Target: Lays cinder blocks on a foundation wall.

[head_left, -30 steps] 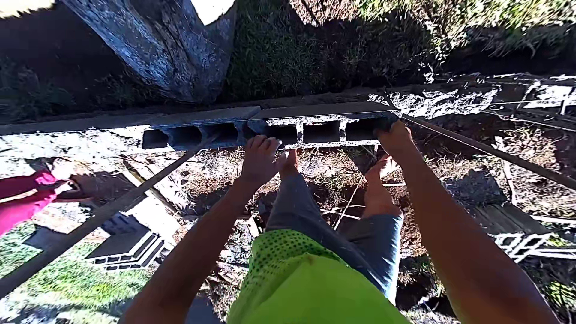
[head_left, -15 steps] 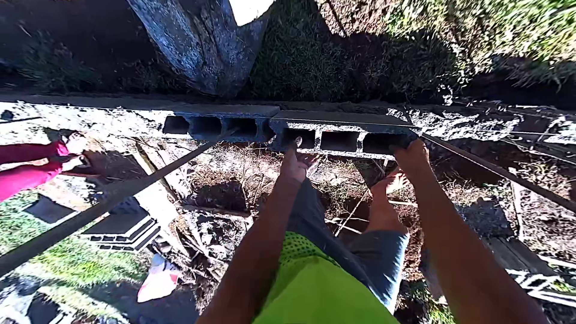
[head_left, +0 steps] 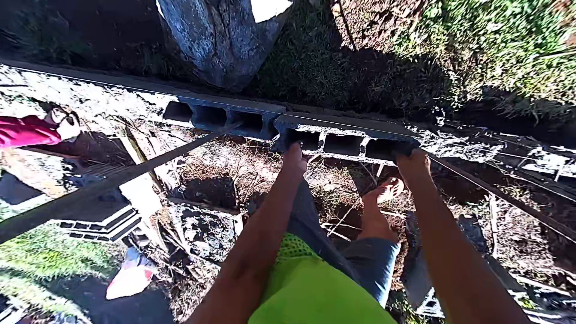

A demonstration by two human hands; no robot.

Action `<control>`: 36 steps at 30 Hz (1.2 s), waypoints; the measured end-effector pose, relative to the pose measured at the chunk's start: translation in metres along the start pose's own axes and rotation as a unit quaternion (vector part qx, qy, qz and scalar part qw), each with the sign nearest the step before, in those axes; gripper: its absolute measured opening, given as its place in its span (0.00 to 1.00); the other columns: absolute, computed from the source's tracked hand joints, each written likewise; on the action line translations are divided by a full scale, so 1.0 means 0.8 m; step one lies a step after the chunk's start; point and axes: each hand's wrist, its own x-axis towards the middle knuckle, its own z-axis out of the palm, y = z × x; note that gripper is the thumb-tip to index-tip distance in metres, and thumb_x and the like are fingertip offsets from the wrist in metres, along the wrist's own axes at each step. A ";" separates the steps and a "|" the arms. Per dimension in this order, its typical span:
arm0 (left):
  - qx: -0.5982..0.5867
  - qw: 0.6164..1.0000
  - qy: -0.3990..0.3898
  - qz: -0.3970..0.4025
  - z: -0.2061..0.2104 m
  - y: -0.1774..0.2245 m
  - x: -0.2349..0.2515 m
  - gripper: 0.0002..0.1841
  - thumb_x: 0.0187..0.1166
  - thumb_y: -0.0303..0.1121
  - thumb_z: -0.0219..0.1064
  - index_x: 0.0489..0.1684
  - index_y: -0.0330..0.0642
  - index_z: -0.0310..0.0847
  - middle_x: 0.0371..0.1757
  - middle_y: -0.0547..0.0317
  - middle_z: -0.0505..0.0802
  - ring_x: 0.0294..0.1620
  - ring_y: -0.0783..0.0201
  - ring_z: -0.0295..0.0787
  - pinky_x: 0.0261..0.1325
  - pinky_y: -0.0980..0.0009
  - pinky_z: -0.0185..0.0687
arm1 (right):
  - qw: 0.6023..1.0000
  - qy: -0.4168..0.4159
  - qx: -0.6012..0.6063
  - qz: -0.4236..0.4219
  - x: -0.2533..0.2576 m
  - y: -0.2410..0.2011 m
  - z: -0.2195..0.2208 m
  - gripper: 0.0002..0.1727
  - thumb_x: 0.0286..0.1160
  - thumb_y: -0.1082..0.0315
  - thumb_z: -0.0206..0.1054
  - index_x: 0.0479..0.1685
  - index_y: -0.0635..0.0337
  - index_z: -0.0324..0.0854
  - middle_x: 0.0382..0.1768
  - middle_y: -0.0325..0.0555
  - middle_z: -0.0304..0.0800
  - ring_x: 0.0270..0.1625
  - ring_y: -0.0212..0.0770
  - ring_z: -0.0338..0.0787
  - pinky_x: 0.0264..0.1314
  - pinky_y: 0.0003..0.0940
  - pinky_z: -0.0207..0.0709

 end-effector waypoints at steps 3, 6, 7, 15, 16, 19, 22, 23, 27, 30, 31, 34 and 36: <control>0.012 1.000 0.008 -0.005 0.004 0.001 0.002 0.21 0.88 0.36 0.59 0.74 0.36 0.71 0.64 0.42 0.85 0.57 0.51 0.85 0.54 0.52 0.85 | 1.000 0.003 0.006 -0.007 0.006 0.006 0.003 0.26 0.82 0.58 0.69 0.66 0.74 0.78 0.63 0.77 0.83 0.71 0.72 0.81 0.74 0.71 0.70; 0.021 1.000 0.012 -0.009 0.006 0.001 0.003 0.21 0.88 0.37 0.59 0.75 0.36 0.70 0.64 0.42 0.85 0.57 0.51 0.85 0.54 0.52 0.85 | 1.000 0.004 0.017 0.003 0.009 0.011 0.005 0.28 0.81 0.59 0.71 0.69 0.74 0.76 0.65 0.76 0.82 0.73 0.71 0.80 0.75 0.70 0.70; 0.025 1.000 0.016 -0.007 0.006 0.002 0.003 0.21 0.88 0.37 0.59 0.75 0.37 0.70 0.64 0.42 0.85 0.57 0.51 0.85 0.54 0.52 0.85 | 1.000 0.004 0.023 0.002 0.011 0.012 0.007 0.28 0.80 0.59 0.71 0.70 0.74 0.76 0.66 0.76 0.82 0.73 0.71 0.80 0.76 0.70 0.69; 0.042 0.999 0.017 -0.012 0.006 0.005 0.008 0.22 0.88 0.37 0.60 0.76 0.36 0.70 0.66 0.41 0.84 0.60 0.50 0.84 0.57 0.51 0.85 | 1.000 0.005 0.026 0.006 0.006 0.014 0.011 0.28 0.80 0.58 0.70 0.68 0.75 0.76 0.64 0.78 0.82 0.72 0.72 0.81 0.75 0.74 0.68; 0.041 0.999 0.015 -0.012 0.007 0.006 0.010 0.22 0.88 0.37 0.60 0.76 0.36 0.70 0.65 0.41 0.84 0.59 0.50 0.84 0.57 0.51 0.85 | 1.000 0.002 0.023 0.003 0.009 0.014 0.012 0.28 0.81 0.58 0.70 0.67 0.75 0.76 0.64 0.77 0.82 0.72 0.73 0.81 0.74 0.74 0.68; 0.041 0.999 0.018 -0.018 0.010 0.007 0.011 0.22 0.89 0.38 0.58 0.75 0.35 0.70 0.63 0.41 0.84 0.57 0.51 0.84 0.55 0.52 0.84 | 1.000 -0.012 0.000 0.009 0.014 0.011 0.007 0.28 0.81 0.57 0.70 0.65 0.76 0.77 0.63 0.78 0.83 0.72 0.73 0.81 0.73 0.75 0.68; 0.044 0.998 0.030 -0.021 0.013 0.011 0.006 0.23 0.90 0.39 0.57 0.77 0.35 0.68 0.68 0.40 0.83 0.63 0.49 0.82 0.60 0.50 0.83 | 1.000 -0.018 0.010 0.001 0.019 0.012 0.006 0.27 0.80 0.58 0.71 0.65 0.75 0.77 0.63 0.77 0.83 0.71 0.72 0.81 0.73 0.75 0.69; 0.046 0.998 0.034 -0.022 0.014 0.012 0.005 0.24 0.90 0.40 0.57 0.78 0.35 0.68 0.69 0.40 0.82 0.65 0.49 0.82 0.61 0.48 0.83 | 1.000 -0.019 0.022 -0.002 0.018 0.011 0.006 0.27 0.79 0.59 0.71 0.66 0.75 0.77 0.63 0.77 0.83 0.71 0.72 0.81 0.73 0.75 0.69; 0.074 0.996 0.054 -0.013 0.018 0.011 0.000 0.24 0.89 0.39 0.57 0.78 0.34 0.67 0.71 0.39 0.80 0.66 0.48 0.80 0.61 0.47 0.82 | 0.999 -0.017 0.042 0.001 0.020 0.010 0.005 0.27 0.78 0.61 0.71 0.66 0.75 0.77 0.63 0.77 0.83 0.70 0.72 0.82 0.72 0.75 0.70; 0.078 0.996 0.052 0.003 0.019 0.011 0.003 0.23 0.88 0.38 0.57 0.77 0.34 0.69 0.70 0.39 0.82 0.66 0.48 0.81 0.62 0.46 0.82 | 0.999 -0.024 0.045 0.004 0.026 0.010 0.006 0.28 0.77 0.62 0.72 0.68 0.75 0.76 0.64 0.77 0.83 0.71 0.72 0.81 0.72 0.75 0.70; 0.077 0.996 0.048 0.003 0.018 0.011 0.004 0.23 0.88 0.37 0.57 0.76 0.34 0.69 0.69 0.39 0.82 0.65 0.48 0.82 0.61 0.48 0.83 | 0.999 -0.023 0.045 -0.001 0.028 0.011 0.006 0.27 0.76 0.62 0.72 0.68 0.75 0.76 0.63 0.76 0.83 0.71 0.73 0.82 0.72 0.75 0.70; 0.072 0.997 0.033 -0.004 0.016 0.012 0.004 0.21 0.89 0.36 0.56 0.75 0.34 0.69 0.68 0.41 0.83 0.63 0.51 0.83 0.61 0.52 0.83 | 0.999 -0.023 0.041 -0.008 0.027 0.011 0.004 0.26 0.77 0.62 0.71 0.68 0.73 0.77 0.62 0.76 0.84 0.70 0.73 0.83 0.71 0.75 0.71; 0.075 0.997 0.034 -0.006 0.014 0.011 0.003 0.22 0.88 0.36 0.58 0.75 0.33 0.69 0.68 0.41 0.83 0.64 0.51 0.83 0.62 0.52 0.83 | 0.999 -0.023 0.046 -0.010 0.026 0.015 0.007 0.28 0.78 0.62 0.71 0.71 0.72 0.75 0.64 0.75 0.84 0.71 0.72 0.82 0.73 0.74 0.71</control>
